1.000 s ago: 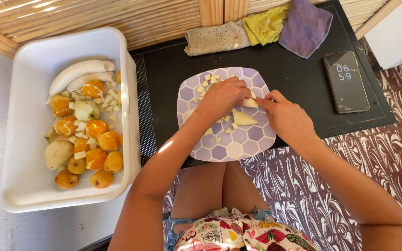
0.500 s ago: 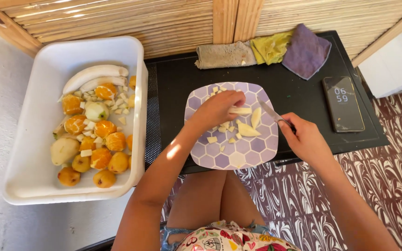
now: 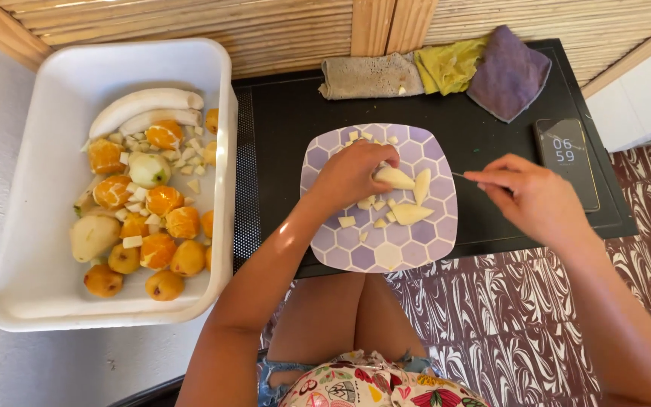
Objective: The person transfers chopped fruit from a plate into a white container filled with other fruits. Then, the person uses a knife to slice and dice a pear on a purple patterned plate, cutting it into small pieces.
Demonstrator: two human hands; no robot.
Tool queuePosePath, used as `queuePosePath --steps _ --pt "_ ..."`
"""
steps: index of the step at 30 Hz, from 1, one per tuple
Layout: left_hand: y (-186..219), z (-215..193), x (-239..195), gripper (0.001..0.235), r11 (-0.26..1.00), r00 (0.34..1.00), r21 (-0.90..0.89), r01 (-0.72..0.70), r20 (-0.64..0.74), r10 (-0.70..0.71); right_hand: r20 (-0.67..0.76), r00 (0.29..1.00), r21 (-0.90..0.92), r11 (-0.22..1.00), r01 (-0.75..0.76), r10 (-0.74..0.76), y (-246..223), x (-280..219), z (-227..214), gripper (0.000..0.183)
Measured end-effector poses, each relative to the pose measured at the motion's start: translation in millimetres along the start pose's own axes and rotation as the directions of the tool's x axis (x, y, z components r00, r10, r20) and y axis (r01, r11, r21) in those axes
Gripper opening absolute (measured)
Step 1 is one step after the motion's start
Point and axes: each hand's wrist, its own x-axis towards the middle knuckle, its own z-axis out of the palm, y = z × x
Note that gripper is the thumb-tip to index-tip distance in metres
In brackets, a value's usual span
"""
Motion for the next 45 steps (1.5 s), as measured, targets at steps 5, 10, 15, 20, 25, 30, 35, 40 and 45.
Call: queuePosePath --steps 5,10,15,20,25,30,35,40,45 --pt "-18 24 11 0.022 0.983 0.998 0.185 0.013 -0.068 -0.001 0.193 0.967 -0.166 0.977 -0.134 0.165 -11 19 -11 0.032" --pt "-19 34 16 0.021 0.964 0.989 0.266 0.000 -0.140 0.039 0.264 0.948 -0.254 0.961 -0.111 0.179 -22 8 -19 0.028" --pt "-15 32 16 0.026 0.967 0.999 0.253 0.018 -0.052 -0.005 -0.026 0.993 -0.215 0.970 -0.114 0.111 -6 -3 -10 0.023" --pt "-17 40 17 0.028 0.944 0.990 0.323 -0.062 -0.098 0.098 -0.165 0.943 -0.043 0.957 0.287 -0.290 9 17 37 0.033" --pt "-20 47 18 0.027 0.943 0.988 0.327 -0.057 -0.118 0.101 -0.151 0.927 -0.062 0.940 0.337 -0.342 17 29 46 0.036" --pt "-23 50 20 0.025 0.948 0.989 0.316 -0.048 -0.117 0.089 -0.201 0.919 -0.061 0.940 0.335 -0.341 24 30 60 0.038" --pt "-26 54 20 0.023 0.941 0.983 0.330 -0.072 -0.138 0.123 -0.268 0.888 -0.092 0.927 0.363 -0.374 25 29 70 0.040" --pt "-25 53 20 0.026 0.917 0.972 0.385 -0.099 -0.161 0.173 -0.087 0.935 -0.019 0.939 0.344 -0.345 30 41 70 0.034" --pt "-18 52 18 0.031 0.902 0.963 0.418 -0.104 -0.184 0.196 0.041 0.959 0.038 0.959 0.279 -0.281 26 49 69 0.032"
